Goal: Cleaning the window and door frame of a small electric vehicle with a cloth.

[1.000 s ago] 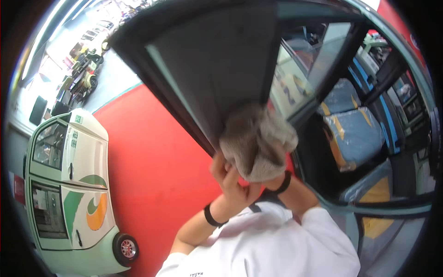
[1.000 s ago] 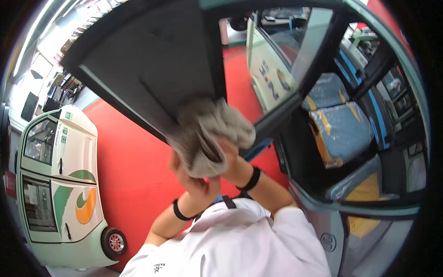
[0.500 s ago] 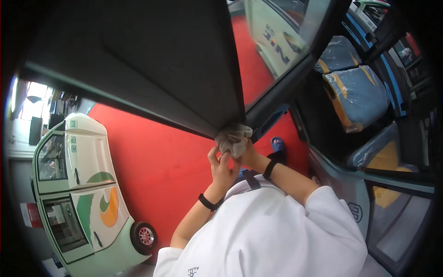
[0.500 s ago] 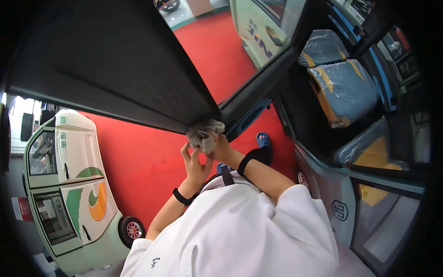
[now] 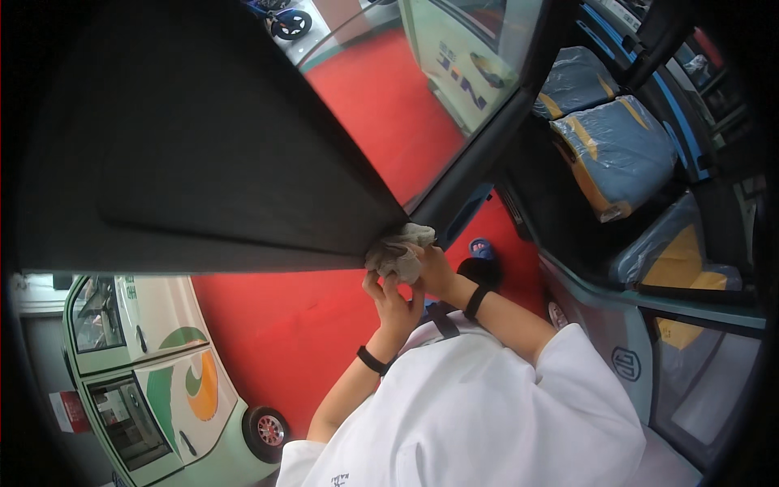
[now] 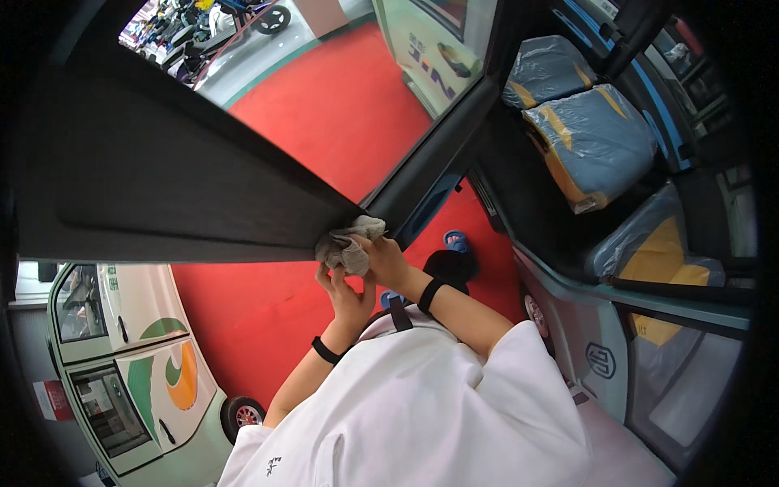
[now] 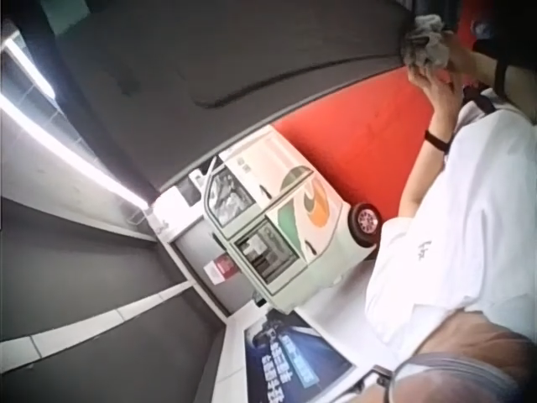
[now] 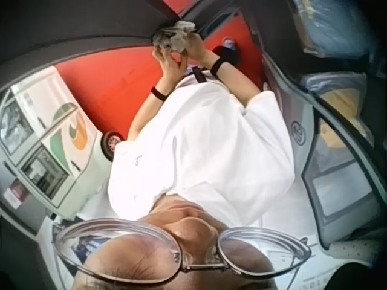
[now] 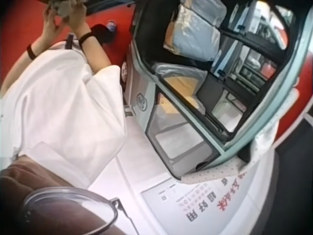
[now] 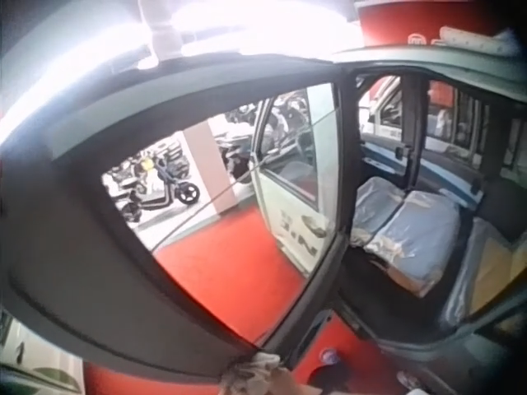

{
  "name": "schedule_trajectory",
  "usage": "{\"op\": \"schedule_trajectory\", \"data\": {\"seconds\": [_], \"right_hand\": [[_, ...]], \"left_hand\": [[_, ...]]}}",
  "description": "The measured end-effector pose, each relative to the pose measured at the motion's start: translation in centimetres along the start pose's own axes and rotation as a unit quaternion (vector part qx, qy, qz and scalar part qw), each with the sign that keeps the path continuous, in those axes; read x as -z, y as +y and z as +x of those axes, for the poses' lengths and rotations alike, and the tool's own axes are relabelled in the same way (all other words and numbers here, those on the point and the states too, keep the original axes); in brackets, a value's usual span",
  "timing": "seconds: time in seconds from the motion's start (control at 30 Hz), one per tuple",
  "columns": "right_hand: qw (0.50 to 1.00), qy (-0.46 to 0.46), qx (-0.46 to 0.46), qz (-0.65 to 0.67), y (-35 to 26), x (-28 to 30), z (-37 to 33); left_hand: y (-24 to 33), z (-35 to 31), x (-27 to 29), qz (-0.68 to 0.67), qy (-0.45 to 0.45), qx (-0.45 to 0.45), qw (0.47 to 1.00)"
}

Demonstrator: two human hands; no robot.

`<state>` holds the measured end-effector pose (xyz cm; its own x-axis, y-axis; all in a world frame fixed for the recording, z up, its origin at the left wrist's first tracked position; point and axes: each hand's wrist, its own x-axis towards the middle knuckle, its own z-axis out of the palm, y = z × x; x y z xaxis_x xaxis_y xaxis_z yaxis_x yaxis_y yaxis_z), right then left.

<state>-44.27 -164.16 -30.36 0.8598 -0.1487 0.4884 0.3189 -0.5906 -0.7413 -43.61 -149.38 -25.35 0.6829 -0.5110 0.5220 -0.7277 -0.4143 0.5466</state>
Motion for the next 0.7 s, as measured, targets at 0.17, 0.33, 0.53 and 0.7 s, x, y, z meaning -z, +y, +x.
{"op": "schedule_trajectory", "data": {"seconds": [0.17, 0.33, 0.53, 0.7], "right_hand": [[0.998, 0.002, -0.057, -0.035, 2.3, 3.7, 1.1], [0.996, -0.002, -0.029, -0.080, 6.3, 8.1, 3.3], [0.979, -0.006, -0.149, -0.137, 15.0, 15.8, 5.6], [0.946, 0.035, -0.238, -0.216, 24.5, 23.6, 6.5]], "left_hand": [[1.1, 2.8, -3.7, -0.015, -0.045, 0.062, 0.997], [3.4, 7.8, -8.8, -0.020, -0.025, 0.098, 0.995], [6.4, 16.7, -18.8, -0.039, -0.023, 0.102, 0.994], [10.3, 25.1, -27.4, -0.058, -0.085, 0.093, 0.990]]}}
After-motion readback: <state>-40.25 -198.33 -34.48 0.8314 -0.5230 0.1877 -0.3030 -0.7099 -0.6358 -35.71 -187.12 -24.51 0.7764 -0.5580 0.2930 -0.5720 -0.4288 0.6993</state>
